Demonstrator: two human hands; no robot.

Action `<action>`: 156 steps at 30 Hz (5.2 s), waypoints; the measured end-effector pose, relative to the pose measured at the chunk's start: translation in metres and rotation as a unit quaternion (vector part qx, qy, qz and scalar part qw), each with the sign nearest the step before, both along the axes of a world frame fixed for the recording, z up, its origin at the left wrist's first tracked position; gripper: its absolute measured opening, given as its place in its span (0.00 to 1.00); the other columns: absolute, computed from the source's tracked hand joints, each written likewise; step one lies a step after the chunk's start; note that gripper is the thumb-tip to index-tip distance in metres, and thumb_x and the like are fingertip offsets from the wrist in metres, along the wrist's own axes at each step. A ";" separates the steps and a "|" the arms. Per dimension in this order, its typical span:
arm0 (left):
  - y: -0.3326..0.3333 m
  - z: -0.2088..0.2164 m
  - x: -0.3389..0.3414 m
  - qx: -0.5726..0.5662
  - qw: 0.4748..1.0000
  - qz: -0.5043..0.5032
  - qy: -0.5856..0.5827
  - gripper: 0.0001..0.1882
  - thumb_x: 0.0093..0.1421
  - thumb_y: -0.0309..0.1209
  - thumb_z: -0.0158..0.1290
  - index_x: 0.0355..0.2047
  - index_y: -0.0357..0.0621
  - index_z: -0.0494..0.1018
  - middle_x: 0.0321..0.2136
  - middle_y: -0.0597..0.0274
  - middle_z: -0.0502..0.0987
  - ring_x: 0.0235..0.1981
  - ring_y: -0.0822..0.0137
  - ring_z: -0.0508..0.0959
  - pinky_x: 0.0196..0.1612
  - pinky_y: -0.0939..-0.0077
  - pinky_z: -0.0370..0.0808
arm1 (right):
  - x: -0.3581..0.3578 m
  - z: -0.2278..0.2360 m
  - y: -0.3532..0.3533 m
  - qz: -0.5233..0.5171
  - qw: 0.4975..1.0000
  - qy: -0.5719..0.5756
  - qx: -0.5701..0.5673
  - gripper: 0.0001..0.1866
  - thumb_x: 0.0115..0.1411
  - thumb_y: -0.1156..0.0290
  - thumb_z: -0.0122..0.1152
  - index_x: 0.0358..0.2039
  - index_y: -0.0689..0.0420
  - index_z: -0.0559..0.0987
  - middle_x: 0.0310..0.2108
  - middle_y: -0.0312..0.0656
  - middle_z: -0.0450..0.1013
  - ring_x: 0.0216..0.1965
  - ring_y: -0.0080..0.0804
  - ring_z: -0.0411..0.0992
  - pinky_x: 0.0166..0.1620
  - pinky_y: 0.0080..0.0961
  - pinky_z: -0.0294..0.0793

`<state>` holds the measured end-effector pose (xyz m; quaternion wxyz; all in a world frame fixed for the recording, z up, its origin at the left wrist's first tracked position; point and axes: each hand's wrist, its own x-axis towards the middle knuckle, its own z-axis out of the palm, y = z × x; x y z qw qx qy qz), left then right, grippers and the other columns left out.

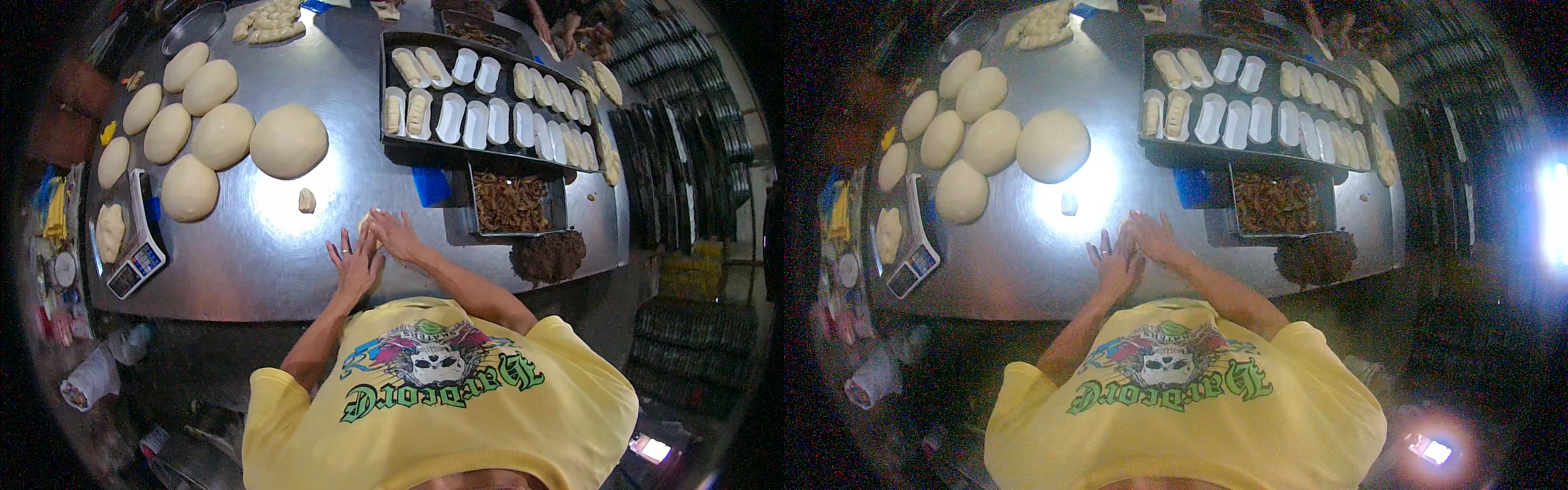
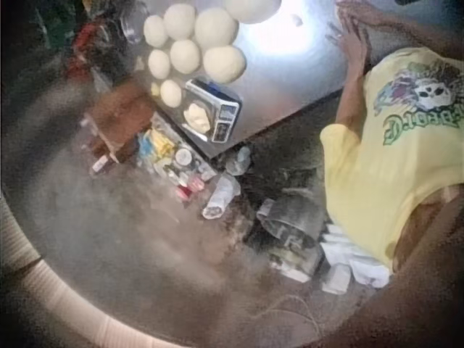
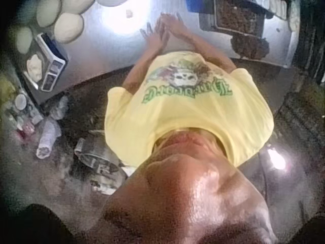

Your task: The person flattens dough balls, adds a brown filling, rolls them into logs, and places them on a tray. The person repeats this process multiple times while other workers perform similar tasks nearby.

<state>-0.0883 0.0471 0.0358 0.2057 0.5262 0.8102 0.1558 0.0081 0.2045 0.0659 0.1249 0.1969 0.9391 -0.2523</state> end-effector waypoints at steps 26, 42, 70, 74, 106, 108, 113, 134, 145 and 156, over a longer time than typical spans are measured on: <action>-0.022 0.031 0.015 0.217 0.936 0.175 -0.215 0.17 0.71 0.29 0.46 0.55 0.34 0.73 0.51 0.44 0.77 0.45 0.54 0.81 0.50 0.63 0.76 | 0.270 0.006 0.177 -0.480 0.824 0.301 0.007 0.11 0.70 0.68 0.56 0.46 0.61 0.78 0.38 0.41 0.79 0.40 0.30 0.77 0.43 0.30 0.76; 0.015 0.075 0.141 0.253 0.900 0.257 -0.245 0.16 0.72 0.30 0.44 0.51 0.32 0.75 0.36 0.53 0.81 0.37 0.65 0.80 0.45 0.69 0.76 | 0.285 -0.042 0.295 -0.349 0.900 0.050 0.258 0.26 0.54 0.71 0.64 0.55 0.53 0.73 0.57 0.49 0.66 0.58 0.54 0.64 0.59 0.56 0.60; 0.138 0.073 0.166 0.221 0.928 0.168 -0.248 0.15 0.73 0.31 0.45 0.52 0.35 0.76 0.38 0.52 0.83 0.40 0.65 0.83 0.46 0.70 0.77 | 0.209 -0.025 0.260 -0.170 0.971 0.077 0.146 0.25 0.54 0.64 0.67 0.51 0.58 0.73 0.51 0.53 0.67 0.54 0.55 0.67 0.55 0.56 0.62; 0.136 0.072 0.171 0.207 0.918 0.202 -0.272 0.16 0.73 0.32 0.46 0.52 0.35 0.76 0.38 0.53 0.83 0.42 0.65 0.83 0.48 0.70 0.76 | 0.235 -0.025 0.285 -0.196 0.964 0.168 0.065 0.14 0.54 0.69 0.63 0.42 0.58 0.79 0.44 0.53 0.74 0.51 0.55 0.72 0.53 0.56 0.70; -0.030 0.083 0.150 0.170 0.878 0.330 -0.301 0.18 0.74 0.33 0.43 0.54 0.32 0.74 0.46 0.49 0.81 0.48 0.61 0.81 0.54 0.68 0.75 | 0.188 -0.013 0.263 -0.115 0.988 0.046 0.096 0.24 0.58 0.63 0.68 0.54 0.55 0.79 0.51 0.48 0.72 0.53 0.51 0.69 0.53 0.48 0.69; -0.046 0.065 0.132 0.173 0.872 0.330 -0.316 0.18 0.74 0.33 0.43 0.54 0.32 0.74 0.46 0.49 0.81 0.48 0.60 0.81 0.54 0.68 0.75 | 0.206 -0.017 0.289 -0.211 0.968 0.131 -0.034 0.21 0.60 0.66 0.67 0.53 0.58 0.80 0.50 0.50 0.75 0.52 0.50 0.72 0.52 0.44 0.72; -0.065 0.064 0.090 0.179 0.880 0.334 -0.287 0.18 0.74 0.33 0.43 0.54 0.34 0.74 0.44 0.50 0.81 0.47 0.61 0.81 0.53 0.69 0.75 | 0.208 0.032 0.280 -0.296 0.947 0.055 -0.109 0.23 0.59 0.56 0.70 0.47 0.60 0.82 0.45 0.52 0.80 0.47 0.47 0.78 0.50 0.46 0.75; 0.033 0.045 0.007 0.195 0.914 0.205 -0.290 0.17 0.73 0.34 0.46 0.53 0.36 0.76 0.44 0.49 0.82 0.46 0.61 0.81 0.50 0.68 0.76 | 0.189 0.003 0.257 -0.223 0.960 0.090 0.142 0.19 0.53 0.73 0.67 0.47 0.55 0.80 0.45 0.49 0.73 0.47 0.52 0.72 0.52 0.46 0.71; 0.018 0.010 0.027 0.169 0.948 0.104 -0.247 0.16 0.72 0.35 0.48 0.53 0.38 0.75 0.43 0.53 0.81 0.44 0.61 0.81 0.48 0.68 0.77 | 0.223 0.006 0.293 -0.365 0.919 0.115 -0.090 0.17 0.59 0.67 0.66 0.48 0.58 0.80 0.46 0.49 0.76 0.54 0.53 0.71 0.55 0.47 0.71; 0.004 0.046 0.039 0.142 0.924 0.157 -0.318 0.17 0.73 0.35 0.47 0.54 0.38 0.75 0.40 0.56 0.82 0.40 0.67 0.80 0.47 0.71 0.76 | 0.232 0.010 0.196 -0.183 0.964 0.039 0.187 0.29 0.55 0.66 0.71 0.57 0.55 0.74 0.54 0.54 0.67 0.56 0.60 0.67 0.57 0.53 0.70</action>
